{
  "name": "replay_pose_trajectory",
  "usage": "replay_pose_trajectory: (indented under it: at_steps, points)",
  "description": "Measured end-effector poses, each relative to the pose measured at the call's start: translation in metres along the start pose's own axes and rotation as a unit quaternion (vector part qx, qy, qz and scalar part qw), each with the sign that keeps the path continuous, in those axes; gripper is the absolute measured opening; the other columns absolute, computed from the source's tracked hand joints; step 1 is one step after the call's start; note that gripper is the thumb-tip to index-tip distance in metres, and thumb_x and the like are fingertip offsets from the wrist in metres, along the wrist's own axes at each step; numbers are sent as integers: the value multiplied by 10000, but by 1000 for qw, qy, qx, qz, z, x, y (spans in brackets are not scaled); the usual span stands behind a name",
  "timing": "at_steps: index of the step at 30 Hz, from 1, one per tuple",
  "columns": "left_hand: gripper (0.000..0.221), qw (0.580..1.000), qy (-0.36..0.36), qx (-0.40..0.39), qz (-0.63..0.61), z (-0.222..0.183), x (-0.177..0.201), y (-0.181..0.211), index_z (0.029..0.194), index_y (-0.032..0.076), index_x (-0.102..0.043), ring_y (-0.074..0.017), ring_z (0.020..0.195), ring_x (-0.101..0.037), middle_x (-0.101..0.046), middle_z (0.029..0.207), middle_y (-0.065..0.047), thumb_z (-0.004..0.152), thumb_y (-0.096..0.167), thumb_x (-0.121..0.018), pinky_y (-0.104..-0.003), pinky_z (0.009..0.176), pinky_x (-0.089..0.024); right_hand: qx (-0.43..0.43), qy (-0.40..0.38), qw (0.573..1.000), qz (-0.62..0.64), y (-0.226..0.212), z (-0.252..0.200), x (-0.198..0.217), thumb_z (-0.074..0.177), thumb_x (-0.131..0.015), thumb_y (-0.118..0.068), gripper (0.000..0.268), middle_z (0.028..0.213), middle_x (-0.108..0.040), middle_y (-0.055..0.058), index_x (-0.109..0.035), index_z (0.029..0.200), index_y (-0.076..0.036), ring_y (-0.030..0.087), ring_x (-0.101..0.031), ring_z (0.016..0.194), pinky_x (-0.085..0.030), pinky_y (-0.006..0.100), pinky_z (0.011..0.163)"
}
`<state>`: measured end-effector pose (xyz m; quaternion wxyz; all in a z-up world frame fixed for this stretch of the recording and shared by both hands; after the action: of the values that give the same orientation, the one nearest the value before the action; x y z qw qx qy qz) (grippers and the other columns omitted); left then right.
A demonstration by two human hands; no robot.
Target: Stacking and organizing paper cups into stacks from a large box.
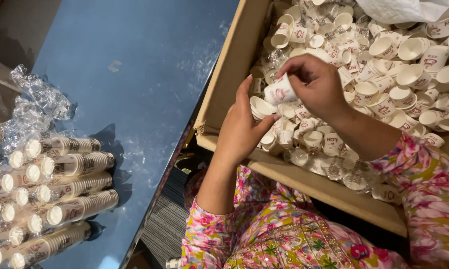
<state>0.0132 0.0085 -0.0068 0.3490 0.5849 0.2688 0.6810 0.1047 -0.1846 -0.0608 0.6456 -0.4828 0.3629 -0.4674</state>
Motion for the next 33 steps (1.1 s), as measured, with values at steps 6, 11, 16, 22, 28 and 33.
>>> replay_pose_trajectory:
  at_steps: [6, 11, 16, 22, 28, 33]
  points:
    - [1055, 994, -108, 28, -18, 1, -2, 4, 1590, 53, -217, -374, 951, -712, -723, 1051, -231, 776, 231, -864, -455, 877, -536, 136, -98, 962, -217, -17, -27, -32, 900, -652, 61, 181, 1095, -690, 127, -679, 1067, -4, 225, -701, 1008, -580, 335, 858]
    - [923, 987, -115, 66, -94, 3, 4, 12, 1597, 119, -307, -339, 879, -743, -571, 1497, -164, 815, 190, -791, -404, 858, -575, 125, -83, 960, -237, 11, -16, -17, 1012, -664, -35, 160, 1173, -666, 160, -648, 1164, 13, 270, -662, 1117, -543, 386, 969]
    - [687, 998, -12, -28, -54, 0, 6, 5, 1522, 98, -462, -355, 1300, -623, -621, 1417, -200, 930, 217, -789, -405, 1029, -517, 69, -36, 881, -467, 109, 26, 51, 1042, -642, -77, 176, 1238, -698, 149, -691, 1206, -38, 282, -661, 1157, -534, 412, 1037]
    - [597, 998, -15, 10, -58, 0, 5, 3, 1423, 75, -510, -340, 1297, -623, -635, 1404, -175, 921, 271, -767, -397, 1011, -515, -52, -16, 715, -697, 183, 13, 119, 898, -682, -186, 327, 1192, -670, 181, -675, 1176, -14, 350, -622, 1109, -518, 489, 911]
    - [619, 999, -17, 10, -44, 0, 3, 0, 1428, 74, -498, -361, 1300, -619, -641, 1389, -192, 918, 288, -775, -414, 1034, -501, -338, -300, 657, -603, 83, -15, 29, 960, -660, -385, 373, 1079, -725, 129, -713, 1177, -86, 335, -633, 1144, -542, 525, 924]
    - [706, 999, -14, 35, -29, 1, 4, 1, 1440, 77, -462, -377, 1250, -635, -647, 1351, -218, 873, 306, -813, -425, 1005, -508, -252, -425, 668, -557, 47, -9, 7, 945, -668, -505, 528, 1055, -723, 162, -600, 1309, -128, 357, -693, 1062, -551, 488, 906]
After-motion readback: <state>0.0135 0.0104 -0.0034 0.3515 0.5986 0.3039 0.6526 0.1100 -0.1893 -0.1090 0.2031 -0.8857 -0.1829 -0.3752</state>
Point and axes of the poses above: each hand's wrist, its own z-axis towards the middle knuckle, its own x-axis out of the back of the hand, y = z × x, the point moved 1 cm from there along z, towards the middle knuckle
